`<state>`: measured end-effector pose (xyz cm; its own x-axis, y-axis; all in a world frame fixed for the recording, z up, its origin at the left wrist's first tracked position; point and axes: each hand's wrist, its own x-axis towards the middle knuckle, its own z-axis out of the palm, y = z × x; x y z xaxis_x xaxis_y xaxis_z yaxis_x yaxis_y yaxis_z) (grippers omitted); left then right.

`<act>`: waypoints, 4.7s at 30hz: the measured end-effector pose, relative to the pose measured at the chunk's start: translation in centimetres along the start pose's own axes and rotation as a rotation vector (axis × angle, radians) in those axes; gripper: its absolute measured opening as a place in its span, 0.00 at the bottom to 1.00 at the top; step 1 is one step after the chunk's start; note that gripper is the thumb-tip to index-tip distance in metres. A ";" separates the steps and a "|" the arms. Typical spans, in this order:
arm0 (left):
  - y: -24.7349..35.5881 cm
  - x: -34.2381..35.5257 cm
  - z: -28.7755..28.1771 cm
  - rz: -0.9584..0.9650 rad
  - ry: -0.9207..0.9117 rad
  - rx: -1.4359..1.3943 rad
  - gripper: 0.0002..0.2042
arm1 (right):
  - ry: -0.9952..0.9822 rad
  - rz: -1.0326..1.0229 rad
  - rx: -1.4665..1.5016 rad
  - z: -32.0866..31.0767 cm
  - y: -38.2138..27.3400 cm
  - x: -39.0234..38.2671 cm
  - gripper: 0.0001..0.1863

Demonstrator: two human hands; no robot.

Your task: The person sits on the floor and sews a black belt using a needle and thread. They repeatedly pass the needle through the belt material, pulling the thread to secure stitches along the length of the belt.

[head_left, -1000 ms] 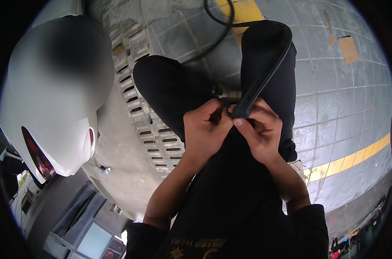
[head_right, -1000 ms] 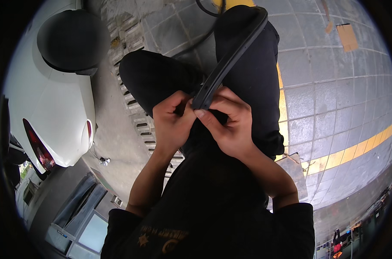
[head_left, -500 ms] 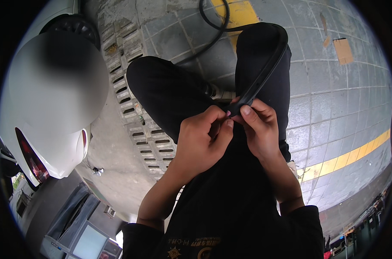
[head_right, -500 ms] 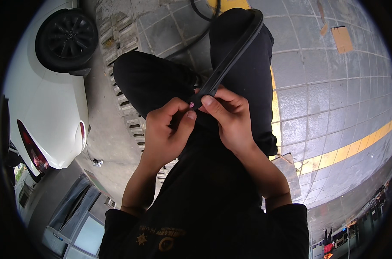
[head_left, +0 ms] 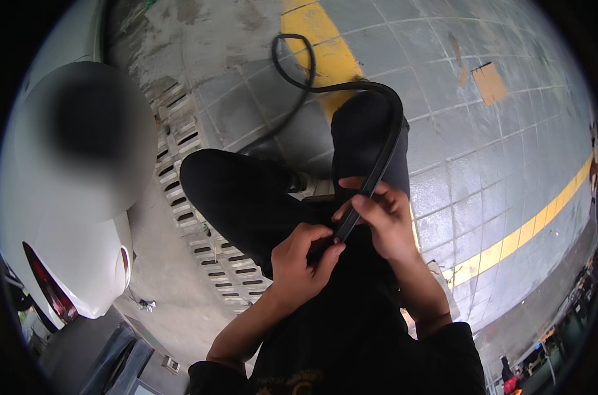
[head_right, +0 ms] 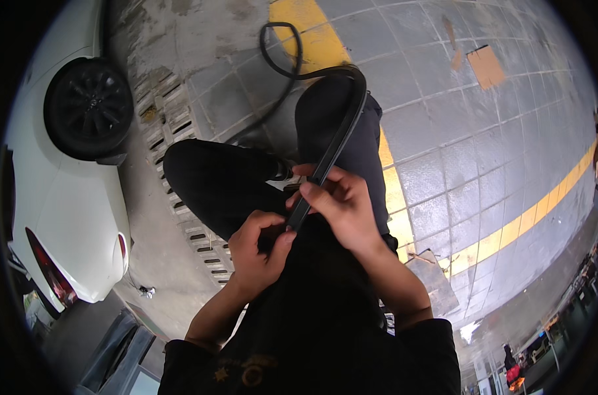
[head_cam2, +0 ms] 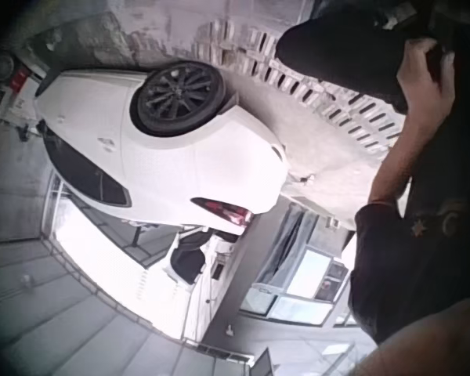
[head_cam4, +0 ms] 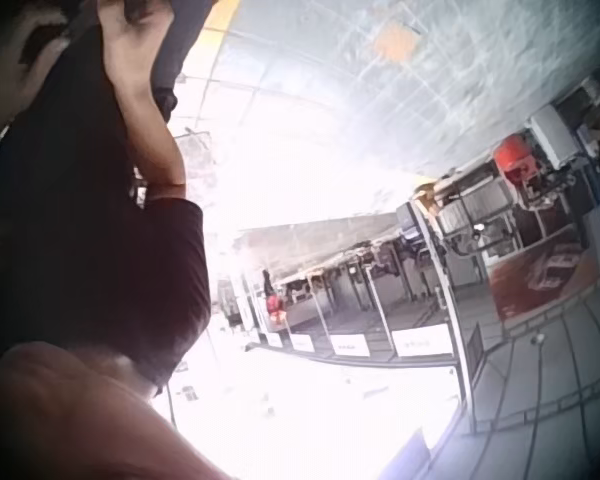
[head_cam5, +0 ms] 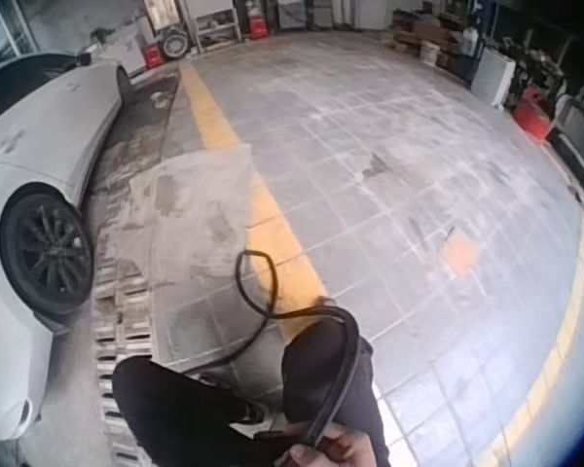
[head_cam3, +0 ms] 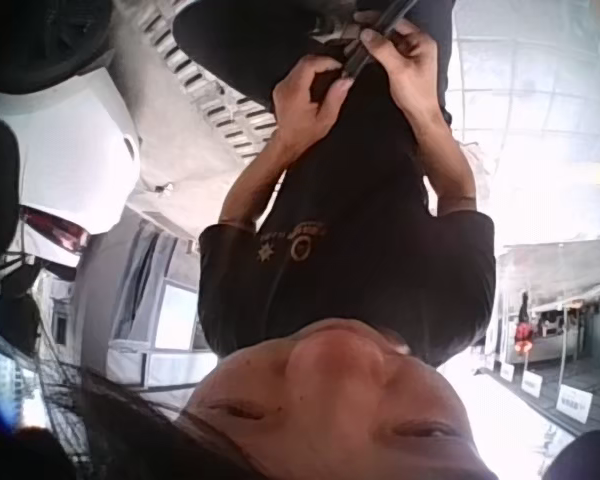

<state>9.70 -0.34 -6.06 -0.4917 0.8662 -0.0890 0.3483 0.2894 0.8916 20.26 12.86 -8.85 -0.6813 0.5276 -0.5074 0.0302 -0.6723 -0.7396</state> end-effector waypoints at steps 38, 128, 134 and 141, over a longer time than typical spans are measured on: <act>-40.1 47.2 28.5 0.236 -0.374 0.639 0.08 | 0.072 0.139 0.249 -6.6 -8.0 7.6 0.17; -1.4 4.6 5.0 0.004 0.383 -0.344 0.14 | 0.056 0.040 0.170 0.7 2.1 1.7 0.07; -2.6 4.4 3.9 -0.002 0.298 -0.388 0.10 | 0.023 -0.021 0.136 -0.4 2.8 1.7 0.07; -3.0 4.3 2.0 0.121 0.099 -0.090 0.10 | -0.003 0.043 0.089 -1.7 3.4 1.2 0.08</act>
<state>8.11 3.29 -10.01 -0.5286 0.8467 0.0617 0.3391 0.1439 0.9297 20.74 12.09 -12.71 -0.6827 0.4963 -0.5363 -0.0062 -0.7379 -0.6749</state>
